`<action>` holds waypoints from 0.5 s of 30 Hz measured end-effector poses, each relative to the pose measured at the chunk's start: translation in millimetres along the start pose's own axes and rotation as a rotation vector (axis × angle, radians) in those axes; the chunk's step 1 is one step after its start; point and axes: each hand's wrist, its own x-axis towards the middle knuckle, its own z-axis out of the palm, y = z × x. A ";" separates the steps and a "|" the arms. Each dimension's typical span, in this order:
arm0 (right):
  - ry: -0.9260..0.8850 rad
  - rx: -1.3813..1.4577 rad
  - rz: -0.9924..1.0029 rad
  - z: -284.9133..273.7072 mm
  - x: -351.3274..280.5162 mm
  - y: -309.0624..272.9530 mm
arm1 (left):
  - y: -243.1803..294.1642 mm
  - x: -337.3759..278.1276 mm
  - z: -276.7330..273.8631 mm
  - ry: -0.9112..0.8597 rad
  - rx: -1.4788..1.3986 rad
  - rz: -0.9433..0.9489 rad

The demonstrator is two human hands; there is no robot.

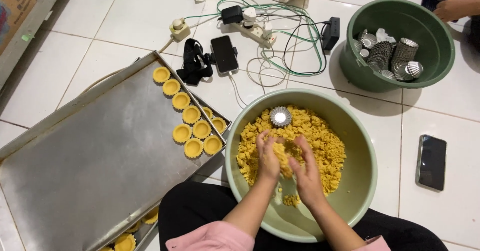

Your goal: The person is taking portions of yellow dough, rolling them into balls, and pressing them into small metal tart molds to create tart shells.

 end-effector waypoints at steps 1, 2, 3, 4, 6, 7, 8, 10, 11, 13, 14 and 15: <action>0.003 0.001 0.000 -0.3 2.2 -2.8 | 5.8 -9.0 7.6 -0.003 0.002 0.000; 0.001 -0.041 -0.041 0.3 0.7 -4.8 | 9.7 -20.8 13.1 0.000 -0.073 -0.008; -0.002 -0.082 -0.082 1.0 -0.7 -6.7 | 13.6 -32.2 18.6 0.003 -0.148 -0.015; -0.001 -0.079 -0.075 0.5 0.5 3.8 | 18.4 -43.0 23.8 0.005 -0.143 -0.021; 0.192 -0.141 -0.175 -0.7 6.1 24.2 | 29.8 -62.1 35.8 0.014 -0.371 -0.029; 0.193 -0.137 -0.176 -6.9 10.2 23.3 | 40.7 -59.0 27.3 0.014 -0.368 -0.027; 0.224 -0.235 -0.196 -13.6 10.8 22.9 | 50.0 -57.7 18.4 -0.107 -0.115 -0.041; 0.252 -0.335 -0.207 -24.5 11.3 27.3 | 59.1 -52.1 6.0 -0.226 0.138 -0.064; 0.122 -0.473 -0.261 -28.9 10.7 31.4 | 59.1 -48.7 2.4 -0.373 0.174 -0.043; -0.007 -0.607 -0.315 -34.0 10.9 15.8 | 50.2 -40.7 -6.2 -0.522 0.210 -0.019; -0.190 -0.459 -0.116 -35.1 12.1 -3.9 | 41.3 -35.5 -11.0 -0.518 0.345 -0.022; -0.366 -0.304 0.083 -36.3 13.4 -23.6 | 32.4 -30.2 -15.8 -0.512 0.480 -0.024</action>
